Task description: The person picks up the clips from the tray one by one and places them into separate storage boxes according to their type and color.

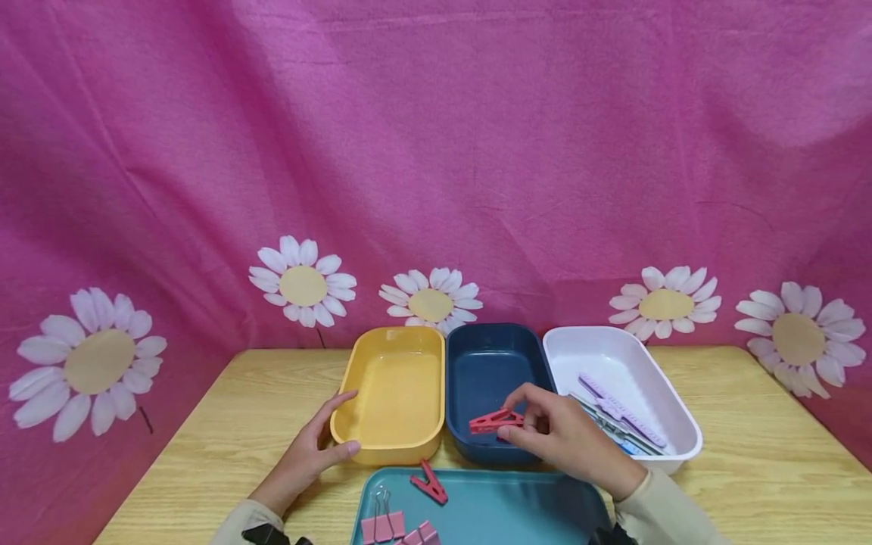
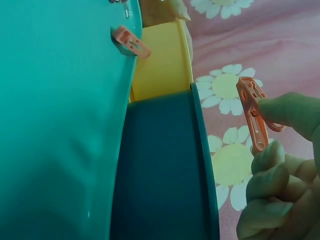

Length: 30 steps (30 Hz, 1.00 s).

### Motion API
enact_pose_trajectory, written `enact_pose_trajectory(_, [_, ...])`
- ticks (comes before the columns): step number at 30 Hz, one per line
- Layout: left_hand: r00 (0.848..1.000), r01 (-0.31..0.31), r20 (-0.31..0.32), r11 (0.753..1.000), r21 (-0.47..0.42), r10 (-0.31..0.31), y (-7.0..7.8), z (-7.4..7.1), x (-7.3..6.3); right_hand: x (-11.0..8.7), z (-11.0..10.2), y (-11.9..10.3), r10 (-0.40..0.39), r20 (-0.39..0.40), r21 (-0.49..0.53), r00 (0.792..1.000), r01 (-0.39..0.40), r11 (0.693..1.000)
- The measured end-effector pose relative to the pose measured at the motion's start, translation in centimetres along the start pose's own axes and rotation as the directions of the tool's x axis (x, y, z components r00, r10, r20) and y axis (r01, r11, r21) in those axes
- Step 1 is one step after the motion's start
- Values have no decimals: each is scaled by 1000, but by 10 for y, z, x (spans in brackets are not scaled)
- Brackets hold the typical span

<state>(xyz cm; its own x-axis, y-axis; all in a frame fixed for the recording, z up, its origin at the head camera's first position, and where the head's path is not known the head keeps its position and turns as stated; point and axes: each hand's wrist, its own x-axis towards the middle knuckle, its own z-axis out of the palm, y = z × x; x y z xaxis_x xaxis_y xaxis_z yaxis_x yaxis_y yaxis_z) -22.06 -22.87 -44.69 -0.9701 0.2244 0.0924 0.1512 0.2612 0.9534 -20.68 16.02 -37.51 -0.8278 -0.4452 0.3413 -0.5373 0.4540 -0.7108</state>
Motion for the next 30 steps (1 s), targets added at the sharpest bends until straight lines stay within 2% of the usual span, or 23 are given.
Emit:
enact_pose_trajectory(13, [1000, 20, -4, 1000, 3, -20, 1, 0, 0, 3, -5, 7, 67, 8, 7, 998, -68, 998])
enact_pose_trajectory(21, [1000, -2, 5, 1000, -13, 2, 0, 0, -1, 3, -6, 11, 100, 27, -21, 995, -99, 995])
enact_pose_trajectory(30, [1000, 4, -5, 1000, 2, -4, 0, 1, 0, 3, -6, 12, 115, 22, -35, 993, -114, 993])
